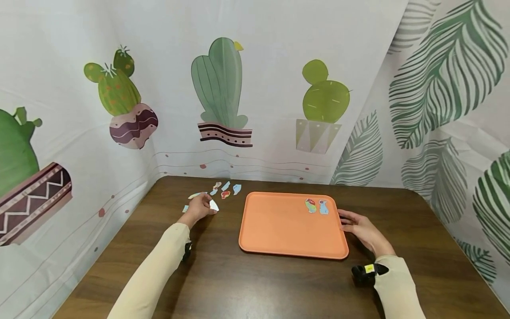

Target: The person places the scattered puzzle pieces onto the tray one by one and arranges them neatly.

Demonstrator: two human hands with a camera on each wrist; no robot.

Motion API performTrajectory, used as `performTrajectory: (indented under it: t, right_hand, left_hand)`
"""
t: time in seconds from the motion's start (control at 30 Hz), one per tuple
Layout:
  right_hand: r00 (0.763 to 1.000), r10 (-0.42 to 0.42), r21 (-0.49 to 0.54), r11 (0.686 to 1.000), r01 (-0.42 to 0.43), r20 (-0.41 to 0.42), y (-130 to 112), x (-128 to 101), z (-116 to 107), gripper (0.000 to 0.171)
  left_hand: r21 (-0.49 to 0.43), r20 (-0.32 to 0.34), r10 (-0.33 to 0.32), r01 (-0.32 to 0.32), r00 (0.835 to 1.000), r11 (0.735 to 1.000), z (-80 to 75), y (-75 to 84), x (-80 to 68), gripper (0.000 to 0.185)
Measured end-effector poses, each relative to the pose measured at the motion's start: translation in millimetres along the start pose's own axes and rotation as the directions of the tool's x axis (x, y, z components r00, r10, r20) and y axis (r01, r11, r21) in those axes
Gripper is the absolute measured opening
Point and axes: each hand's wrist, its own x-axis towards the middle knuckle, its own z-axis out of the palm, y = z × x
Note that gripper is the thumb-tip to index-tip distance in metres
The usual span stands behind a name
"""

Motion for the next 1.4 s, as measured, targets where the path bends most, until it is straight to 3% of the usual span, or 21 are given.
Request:
performTrajectory:
  t: [0.2, 0.3, 0.4, 0.57, 0.67, 0.87, 1.4]
  right_hand:
    - [1.000, -0.006, 0.014, 1.000, 0.006, 0.004, -0.2, -0.2, 0.4, 0.062]
    - [1.000, -0.005, 0.007, 1.000, 0.005, 0.005, 0.0, 0.0, 0.0, 0.061]
    - [1.000, 0.002, 0.007, 1.000, -0.002, 0.000, -0.3, -0.2, -0.2, 0.061]
    - [1.000, -0.011, 0.011, 1.000, 0.011, 0.003, 0.4, -0.6, 0.0, 0.061]
    - [1.000, -0.010, 0.018, 1.000, 0.010, 0.001, 1.1, -0.3, -0.1, 0.062]
    - [1.000, -0.004, 0.025, 1.000, 0.004, -0.004, 3.3, 1.7, -1.3, 0.062]
    - [1.000, -0.002, 0.021, 1.000, 0.002, 0.000, 0.7, -0.9, -1.0, 0.062]
  left_hand:
    - [-0.043, 0.010, -0.018, 0.019, 1.000, 0.999, 0.5, -3.1, 2.6, 0.042]
    - [-0.127, 0.030, -0.014, 0.018, 0.999, 0.992, 0.0, -5.9, 5.0, 0.043]
    - [-0.254, 0.058, -0.036, 0.050, 0.998, 0.966, -0.5, -6.4, 5.8, 0.047]
    - [-0.427, 0.136, -0.087, 0.138, 0.987, 0.894, 1.8, 2.6, 5.1, 0.053]
    - [-0.479, 0.163, -0.099, 0.167, 0.982, 0.862, 5.5, 11.4, 7.6, 0.052]
    - [-0.539, 0.159, -0.098, 0.170, 0.982, 0.825, 16.8, 31.9, 14.6, 0.051]
    - [-0.569, 0.225, -0.069, 0.189, 0.972, 0.800, 59.1, 110.3, 25.9, 0.046]
